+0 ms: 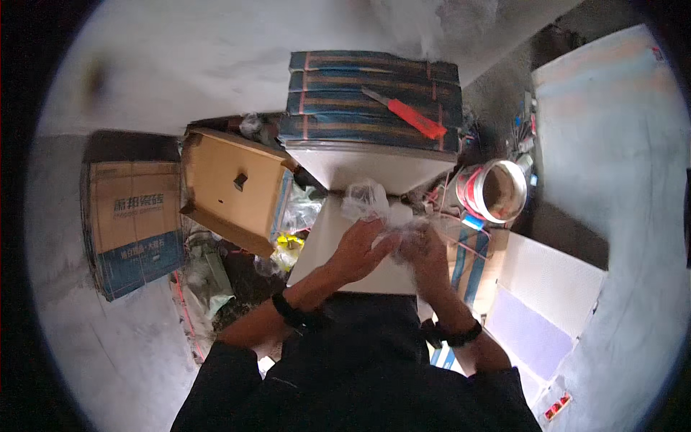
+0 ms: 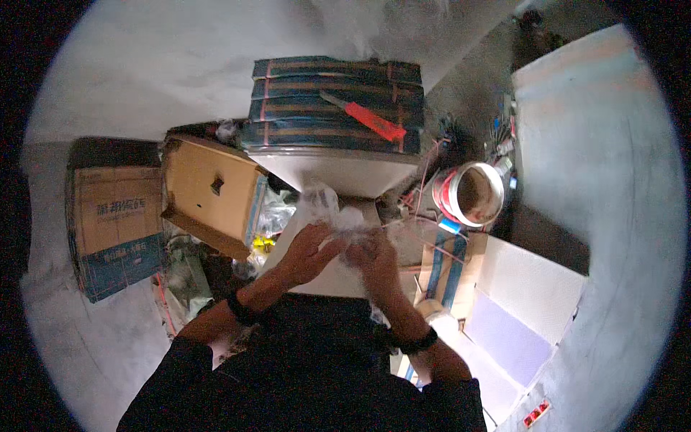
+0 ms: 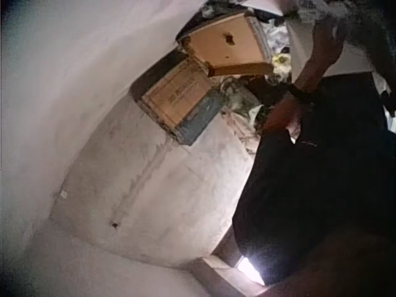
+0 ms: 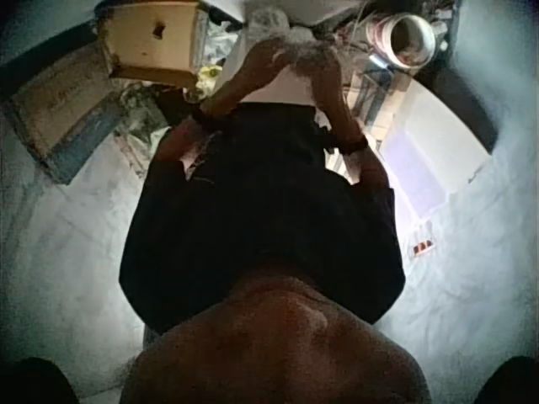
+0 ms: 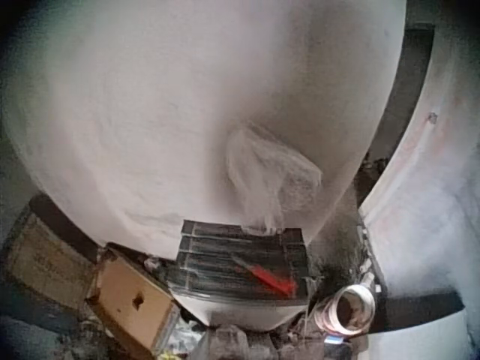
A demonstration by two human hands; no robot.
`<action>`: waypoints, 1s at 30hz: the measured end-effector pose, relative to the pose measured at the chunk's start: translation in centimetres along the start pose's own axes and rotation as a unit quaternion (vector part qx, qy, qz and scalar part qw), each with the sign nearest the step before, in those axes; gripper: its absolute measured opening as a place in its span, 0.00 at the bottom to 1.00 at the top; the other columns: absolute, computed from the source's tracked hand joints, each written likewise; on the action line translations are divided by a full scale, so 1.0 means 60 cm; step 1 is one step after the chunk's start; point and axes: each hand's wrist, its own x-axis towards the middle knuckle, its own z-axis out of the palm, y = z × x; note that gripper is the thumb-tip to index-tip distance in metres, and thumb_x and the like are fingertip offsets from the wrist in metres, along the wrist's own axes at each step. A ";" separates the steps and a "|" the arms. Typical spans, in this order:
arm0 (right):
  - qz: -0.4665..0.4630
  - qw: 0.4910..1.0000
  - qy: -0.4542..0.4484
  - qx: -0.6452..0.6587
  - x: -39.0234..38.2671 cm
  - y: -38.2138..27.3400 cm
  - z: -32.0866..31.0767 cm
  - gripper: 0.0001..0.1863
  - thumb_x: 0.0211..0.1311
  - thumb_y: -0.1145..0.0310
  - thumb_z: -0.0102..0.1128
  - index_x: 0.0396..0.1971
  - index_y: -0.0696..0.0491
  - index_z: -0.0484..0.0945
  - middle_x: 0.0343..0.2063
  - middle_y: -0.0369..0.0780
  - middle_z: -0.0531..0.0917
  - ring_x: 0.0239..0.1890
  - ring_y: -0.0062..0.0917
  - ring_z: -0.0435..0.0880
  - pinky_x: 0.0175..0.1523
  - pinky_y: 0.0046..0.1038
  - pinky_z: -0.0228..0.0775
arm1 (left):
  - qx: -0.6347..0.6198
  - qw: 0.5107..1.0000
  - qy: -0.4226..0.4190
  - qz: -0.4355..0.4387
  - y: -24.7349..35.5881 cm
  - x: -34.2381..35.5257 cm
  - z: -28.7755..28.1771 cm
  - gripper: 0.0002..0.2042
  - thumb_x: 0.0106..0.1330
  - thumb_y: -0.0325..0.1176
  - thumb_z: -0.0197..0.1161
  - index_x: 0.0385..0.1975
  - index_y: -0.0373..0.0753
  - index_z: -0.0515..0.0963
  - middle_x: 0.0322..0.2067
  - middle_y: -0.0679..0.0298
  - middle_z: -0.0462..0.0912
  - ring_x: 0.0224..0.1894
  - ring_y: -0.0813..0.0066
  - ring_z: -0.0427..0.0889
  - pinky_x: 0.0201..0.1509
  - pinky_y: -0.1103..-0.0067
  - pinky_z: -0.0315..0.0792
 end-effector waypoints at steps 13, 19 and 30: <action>-0.032 0.986 -0.055 0.152 0.038 -0.018 -0.041 0.23 0.63 0.64 0.53 0.54 0.59 0.63 0.48 0.43 0.75 0.50 0.29 0.74 0.55 0.29 0.66 | -0.089 0.993 0.038 -0.068 -0.013 0.033 -0.067 0.13 0.60 0.34 0.58 0.41 0.32 0.75 0.39 0.56 0.80 0.43 0.68 0.77 0.49 0.73 0.69; -0.202 0.965 -0.006 -0.169 0.040 0.006 -0.006 0.24 0.55 0.67 0.59 0.52 0.59 0.68 0.43 0.45 0.77 0.48 0.31 0.75 0.54 0.30 0.65 | -0.523 0.838 -0.055 -0.145 0.003 0.010 -0.003 0.14 0.64 0.34 0.54 0.46 0.34 0.70 0.39 0.62 0.76 0.39 0.76 0.76 0.46 0.80 0.69; -0.311 0.876 -0.012 -0.368 0.044 0.022 0.007 0.16 0.38 0.81 0.55 0.34 0.57 0.74 0.36 0.46 0.77 0.42 0.43 0.77 0.49 0.36 0.70 | -0.496 0.827 0.018 -0.263 -0.024 -0.004 0.002 0.22 0.65 0.39 0.55 0.58 0.41 0.63 0.51 0.62 0.71 0.50 0.71 0.73 0.53 0.73 0.70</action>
